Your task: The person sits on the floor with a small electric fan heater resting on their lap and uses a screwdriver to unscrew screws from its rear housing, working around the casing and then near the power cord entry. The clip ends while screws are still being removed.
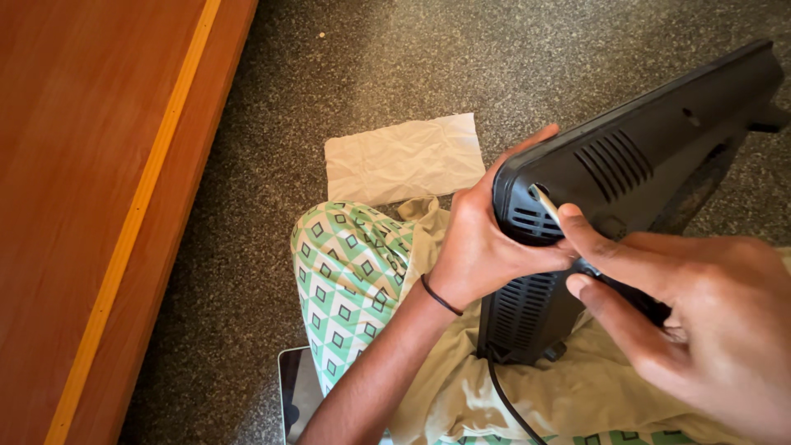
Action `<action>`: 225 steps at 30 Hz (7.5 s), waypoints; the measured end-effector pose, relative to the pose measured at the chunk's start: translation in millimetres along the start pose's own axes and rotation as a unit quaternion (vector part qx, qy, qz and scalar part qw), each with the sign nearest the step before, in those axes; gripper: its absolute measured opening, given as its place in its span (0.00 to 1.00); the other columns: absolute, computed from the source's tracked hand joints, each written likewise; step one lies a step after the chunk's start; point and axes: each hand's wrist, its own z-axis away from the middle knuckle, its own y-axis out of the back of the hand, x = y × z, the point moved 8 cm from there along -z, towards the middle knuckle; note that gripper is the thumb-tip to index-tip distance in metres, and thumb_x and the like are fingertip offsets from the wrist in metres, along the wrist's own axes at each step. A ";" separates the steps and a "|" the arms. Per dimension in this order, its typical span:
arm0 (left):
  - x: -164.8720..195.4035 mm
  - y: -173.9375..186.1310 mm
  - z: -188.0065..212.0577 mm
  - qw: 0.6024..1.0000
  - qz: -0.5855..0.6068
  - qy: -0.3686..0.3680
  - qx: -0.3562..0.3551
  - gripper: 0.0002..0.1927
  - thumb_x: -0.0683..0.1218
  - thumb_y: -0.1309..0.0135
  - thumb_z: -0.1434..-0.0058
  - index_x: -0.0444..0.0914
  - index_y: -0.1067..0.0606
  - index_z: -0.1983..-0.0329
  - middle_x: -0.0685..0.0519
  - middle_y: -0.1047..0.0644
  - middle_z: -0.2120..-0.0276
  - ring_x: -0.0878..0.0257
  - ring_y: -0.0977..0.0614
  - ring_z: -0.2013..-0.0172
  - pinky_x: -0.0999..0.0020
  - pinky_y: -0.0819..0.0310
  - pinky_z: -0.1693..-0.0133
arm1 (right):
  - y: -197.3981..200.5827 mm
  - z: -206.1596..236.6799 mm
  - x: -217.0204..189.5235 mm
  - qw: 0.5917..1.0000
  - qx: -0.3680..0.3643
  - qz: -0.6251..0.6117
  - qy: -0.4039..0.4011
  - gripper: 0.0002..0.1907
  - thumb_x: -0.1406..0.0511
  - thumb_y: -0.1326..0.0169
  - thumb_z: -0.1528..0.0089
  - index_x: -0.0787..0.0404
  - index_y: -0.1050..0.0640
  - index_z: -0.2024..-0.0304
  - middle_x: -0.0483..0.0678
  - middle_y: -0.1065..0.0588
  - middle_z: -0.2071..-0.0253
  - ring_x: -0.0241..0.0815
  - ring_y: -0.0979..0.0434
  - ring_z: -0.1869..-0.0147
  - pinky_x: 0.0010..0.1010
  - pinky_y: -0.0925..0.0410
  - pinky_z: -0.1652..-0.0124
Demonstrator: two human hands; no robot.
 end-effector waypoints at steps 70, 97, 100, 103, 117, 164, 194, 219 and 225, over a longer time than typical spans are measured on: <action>-81.0 148.3 52.7 0.850 0.462 0.225 0.111 0.46 0.74 0.57 0.38 0.33 0.30 0.34 0.42 0.23 0.43 0.50 0.21 0.45 0.51 0.25 0.45 | -190.3 -198.4 252.5 0.623 0.078 -0.755 -0.188 0.13 0.57 0.49 0.34 0.43 0.24 0.47 0.42 0.22 0.59 0.41 0.19 0.64 0.43 0.25 0.67; -192.6 80.5 27.2 0.745 0.613 0.189 0.180 0.29 0.62 0.56 0.29 0.34 0.26 0.39 0.42 0.21 0.45 0.48 0.19 0.47 0.54 0.25 0.43 | -134.6 2.8 380.1 0.734 0.138 -0.606 -0.273 0.28 0.48 0.57 0.24 0.65 0.26 0.40 0.57 0.22 0.50 0.52 0.19 0.52 0.48 0.25 0.53; -189.4 78.6 32.5 0.741 0.616 0.199 0.177 0.30 0.62 0.55 0.29 0.33 0.26 0.39 0.40 0.21 0.47 0.48 0.18 0.49 0.54 0.23 0.44 | -144.4 1.4 375.1 0.747 0.138 -0.584 -0.285 0.30 0.46 0.58 0.24 0.64 0.27 0.39 0.56 0.22 0.50 0.49 0.19 0.52 0.45 0.25 0.53; -184.1 70.9 40.7 0.721 0.636 0.224 0.159 0.31 0.63 0.52 0.32 0.33 0.25 0.42 0.40 0.19 0.50 0.48 0.16 0.54 0.53 0.21 0.49 | -156.2 -8.4 371.2 0.758 0.143 -0.559 -0.306 0.29 0.46 0.53 0.23 0.64 0.26 0.39 0.58 0.23 0.52 0.51 0.20 0.55 0.46 0.24 0.54; -193.1 73.1 52.9 0.762 0.545 0.272 0.220 0.23 0.55 0.45 0.34 0.33 0.23 0.46 0.45 0.17 0.56 0.55 0.15 0.60 0.60 0.18 0.55 | -184.9 -76.8 353.1 0.717 0.024 -0.577 -0.391 0.27 0.54 0.44 0.32 0.75 0.26 0.49 0.62 0.23 0.52 0.55 0.19 0.53 0.43 0.22 0.52; -219.0 70.0 37.8 0.812 0.449 0.253 0.274 0.19 0.46 0.43 0.38 0.44 0.27 0.42 0.55 0.20 0.51 0.60 0.18 0.51 0.61 0.22 0.49 | -211.1 -147.6 335.8 0.521 0.077 -0.768 -0.364 0.16 0.56 0.69 0.25 0.63 0.40 0.49 0.69 0.35 0.35 0.72 0.31 0.31 0.69 0.35 0.45; -145.3 18.7 57.6 0.789 0.539 0.269 0.120 0.47 0.33 0.55 0.54 0.47 0.43 0.27 0.42 0.32 0.35 0.39 0.27 0.38 0.23 0.34 0.43 | -206.6 -173.9 338.0 0.552 0.118 -0.773 -0.288 0.24 0.57 0.67 0.22 0.71 0.43 0.34 0.66 0.26 0.40 0.66 0.22 0.35 0.61 0.31 0.42; -187.7 -5.8 93.2 0.769 0.525 0.300 0.207 0.42 0.28 0.56 0.58 0.40 0.33 0.34 0.52 0.26 0.48 0.57 0.23 0.48 0.64 0.26 0.49 | -129.3 -47.5 40.1 0.941 -0.322 -0.020 -0.103 0.31 0.53 0.49 0.33 0.33 0.34 0.26 0.52 0.22 0.68 0.45 0.18 0.67 0.36 0.26 0.62; -190.7 -7.5 95.1 0.770 0.526 0.302 0.200 0.42 0.28 0.56 0.57 0.41 0.33 0.34 0.54 0.26 0.48 0.60 0.23 0.49 0.69 0.27 0.52 | -129.0 -52.8 29.9 0.949 -0.299 -0.069 -0.075 0.29 0.54 0.51 0.33 0.41 0.33 0.28 0.54 0.19 0.67 0.53 0.17 0.63 0.43 0.28 0.60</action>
